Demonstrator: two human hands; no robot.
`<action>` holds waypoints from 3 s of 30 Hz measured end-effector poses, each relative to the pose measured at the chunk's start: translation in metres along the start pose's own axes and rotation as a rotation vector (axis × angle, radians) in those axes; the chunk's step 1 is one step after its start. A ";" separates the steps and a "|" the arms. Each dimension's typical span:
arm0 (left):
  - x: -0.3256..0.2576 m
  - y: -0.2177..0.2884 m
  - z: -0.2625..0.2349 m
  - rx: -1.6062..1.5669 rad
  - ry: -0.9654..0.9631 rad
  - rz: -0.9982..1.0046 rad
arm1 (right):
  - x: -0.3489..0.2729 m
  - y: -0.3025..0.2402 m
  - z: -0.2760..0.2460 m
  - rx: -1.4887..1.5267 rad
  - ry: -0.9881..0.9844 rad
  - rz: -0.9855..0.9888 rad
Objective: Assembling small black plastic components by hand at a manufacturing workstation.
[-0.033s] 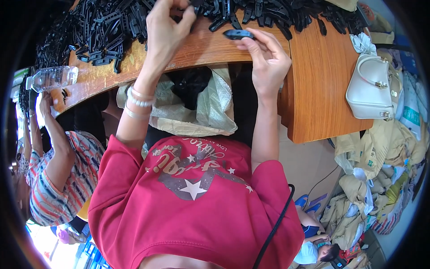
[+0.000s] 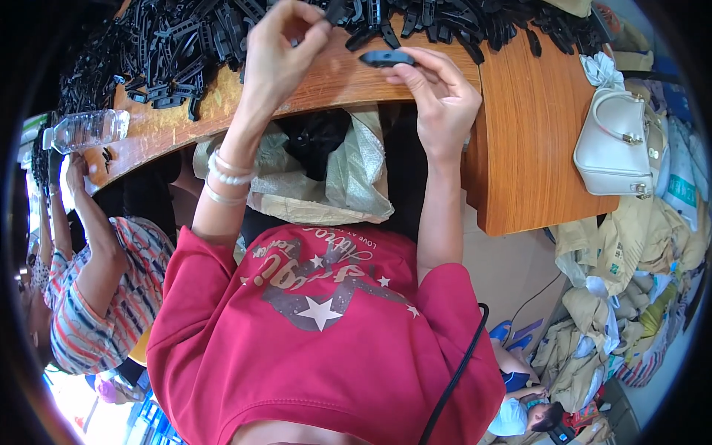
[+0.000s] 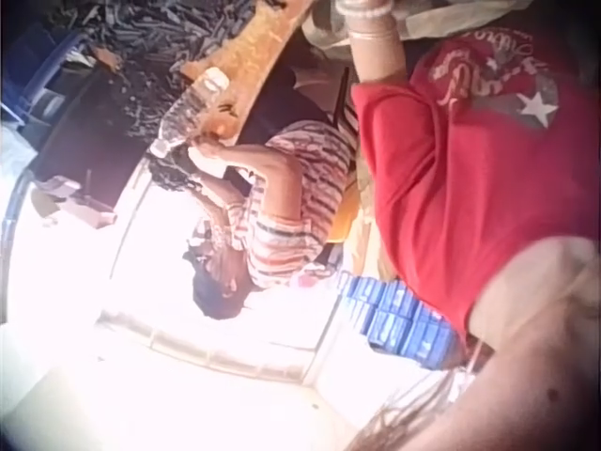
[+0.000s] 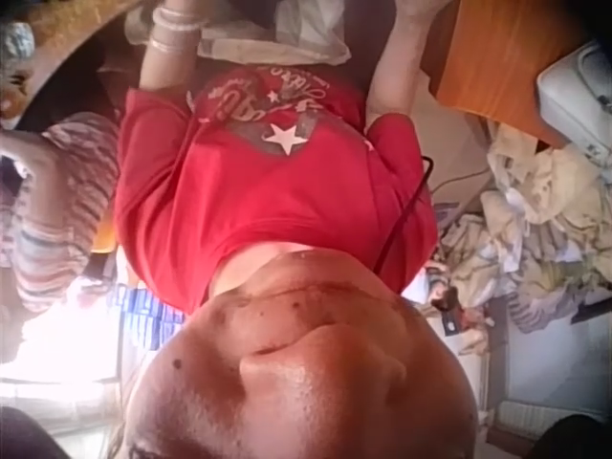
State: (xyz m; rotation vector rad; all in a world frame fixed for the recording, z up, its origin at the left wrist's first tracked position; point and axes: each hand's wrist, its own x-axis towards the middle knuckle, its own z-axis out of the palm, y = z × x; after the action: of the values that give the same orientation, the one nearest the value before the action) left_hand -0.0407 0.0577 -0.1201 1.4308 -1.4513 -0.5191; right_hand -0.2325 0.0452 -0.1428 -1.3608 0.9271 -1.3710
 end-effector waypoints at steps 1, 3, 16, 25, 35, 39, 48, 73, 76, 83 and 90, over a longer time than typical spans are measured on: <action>-0.008 0.001 0.001 -0.223 -0.099 -0.090 | 0.000 -0.002 0.002 0.077 -0.082 0.018; -0.022 0.004 0.004 -0.419 -0.239 -0.185 | -0.002 -0.002 0.002 0.107 -0.211 0.038; -0.053 0.003 0.007 -0.177 -0.162 -0.137 | -0.012 -0.005 0.023 0.110 -0.086 -0.018; -0.045 0.009 -0.011 -0.104 -0.139 0.048 | -0.001 -0.008 0.030 0.108 -0.238 -0.043; -0.056 0.002 -0.032 -0.059 -0.274 -0.047 | -0.004 0.000 0.028 0.099 -0.432 0.188; -0.067 -0.003 -0.050 0.203 -0.443 -0.054 | 0.014 0.011 0.020 -0.291 -0.511 -0.076; 0.014 -0.028 -0.027 0.599 0.330 0.536 | 0.013 0.008 0.053 -1.125 -0.293 -0.215; -0.043 0.011 -0.023 -0.039 -0.245 0.170 | -0.010 -0.001 0.026 0.181 -0.258 0.185; -0.044 0.006 -0.022 -0.015 -0.203 0.203 | -0.009 0.004 0.026 0.225 -0.263 0.192; -0.056 0.001 -0.043 0.040 -0.370 0.064 | 0.001 0.013 0.022 -0.078 -0.368 0.055; -0.004 -0.006 -0.017 0.160 -0.197 0.285 | 0.041 0.025 0.016 -0.987 -0.103 -0.287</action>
State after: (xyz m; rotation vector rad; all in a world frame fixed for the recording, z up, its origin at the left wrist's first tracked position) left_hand -0.0246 0.0661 -0.1194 1.2915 -1.8553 -0.3777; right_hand -0.2100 0.0010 -0.1545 -2.3444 1.4682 -1.0299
